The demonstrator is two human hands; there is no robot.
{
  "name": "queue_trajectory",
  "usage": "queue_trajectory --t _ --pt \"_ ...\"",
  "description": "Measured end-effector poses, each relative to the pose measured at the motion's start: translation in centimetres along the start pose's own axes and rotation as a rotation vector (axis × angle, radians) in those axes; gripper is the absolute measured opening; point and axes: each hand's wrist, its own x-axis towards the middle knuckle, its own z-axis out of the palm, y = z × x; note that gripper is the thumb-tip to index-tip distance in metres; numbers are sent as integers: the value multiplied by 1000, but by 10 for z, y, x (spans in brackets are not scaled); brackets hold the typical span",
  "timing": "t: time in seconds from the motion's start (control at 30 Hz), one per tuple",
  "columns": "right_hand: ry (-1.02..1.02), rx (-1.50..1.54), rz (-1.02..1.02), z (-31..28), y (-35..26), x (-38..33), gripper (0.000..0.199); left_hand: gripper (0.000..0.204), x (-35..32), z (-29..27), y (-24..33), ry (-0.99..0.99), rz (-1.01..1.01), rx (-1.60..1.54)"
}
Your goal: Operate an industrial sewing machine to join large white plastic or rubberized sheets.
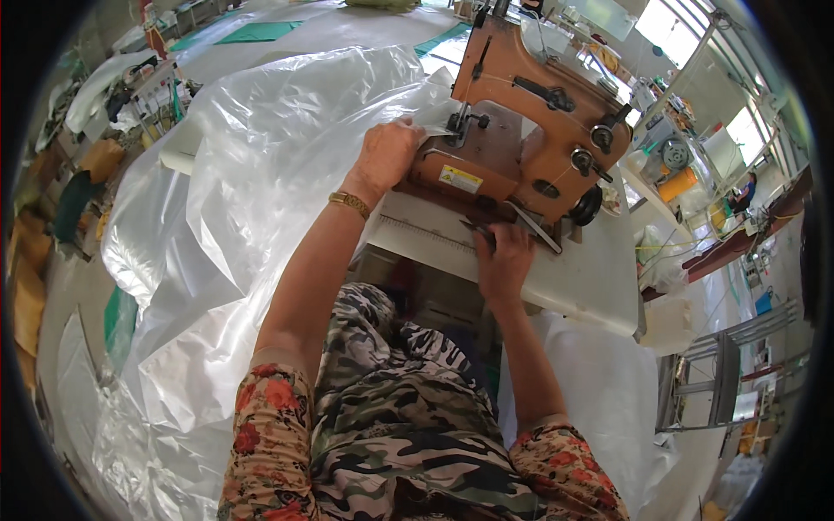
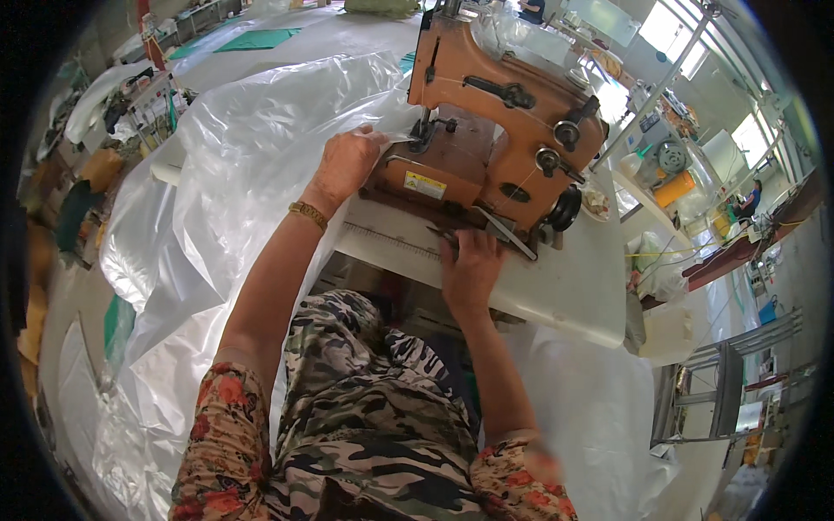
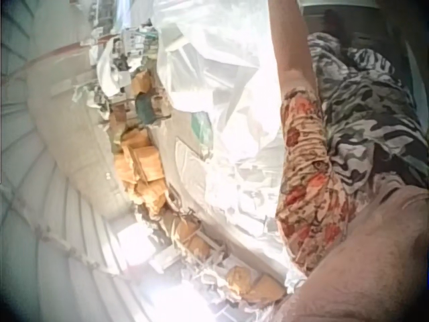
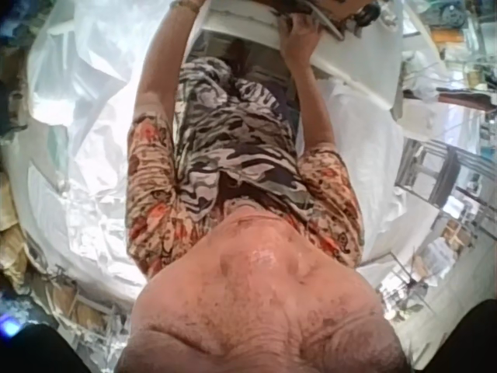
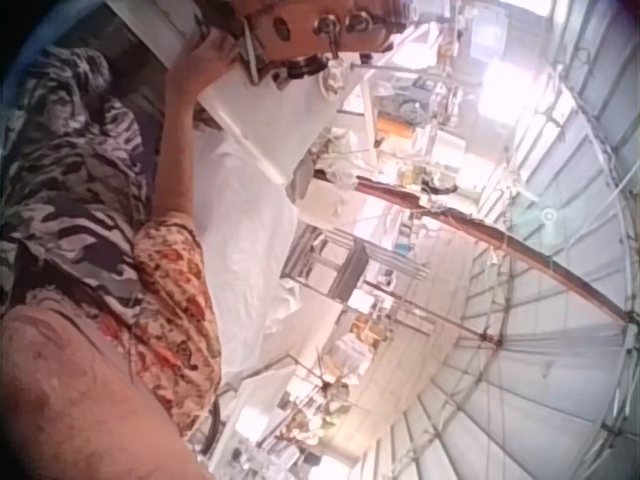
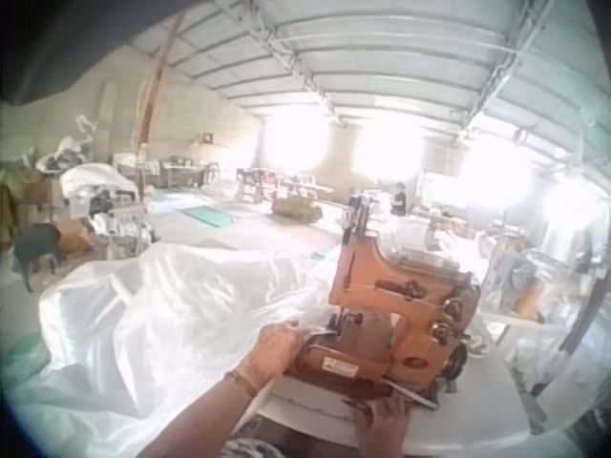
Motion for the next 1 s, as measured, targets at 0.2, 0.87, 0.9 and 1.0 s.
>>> queue_trajectory --t 0.2,0.87,0.9,1.0 --pt "-7 7 -32 -1 -1 1 21 22 13 6 -8 -64 -32 -50" --pt "-32 32 -30 -2 -3 2 22 24 18 35 -39 15 -229 -98" --pt "-21 42 -40 -1 -3 2 22 25 15 34 -44 33 -260 -99" --pt "-47 60 -6 -2 -4 1 23 23 4 37 -52 101 -321 -124"
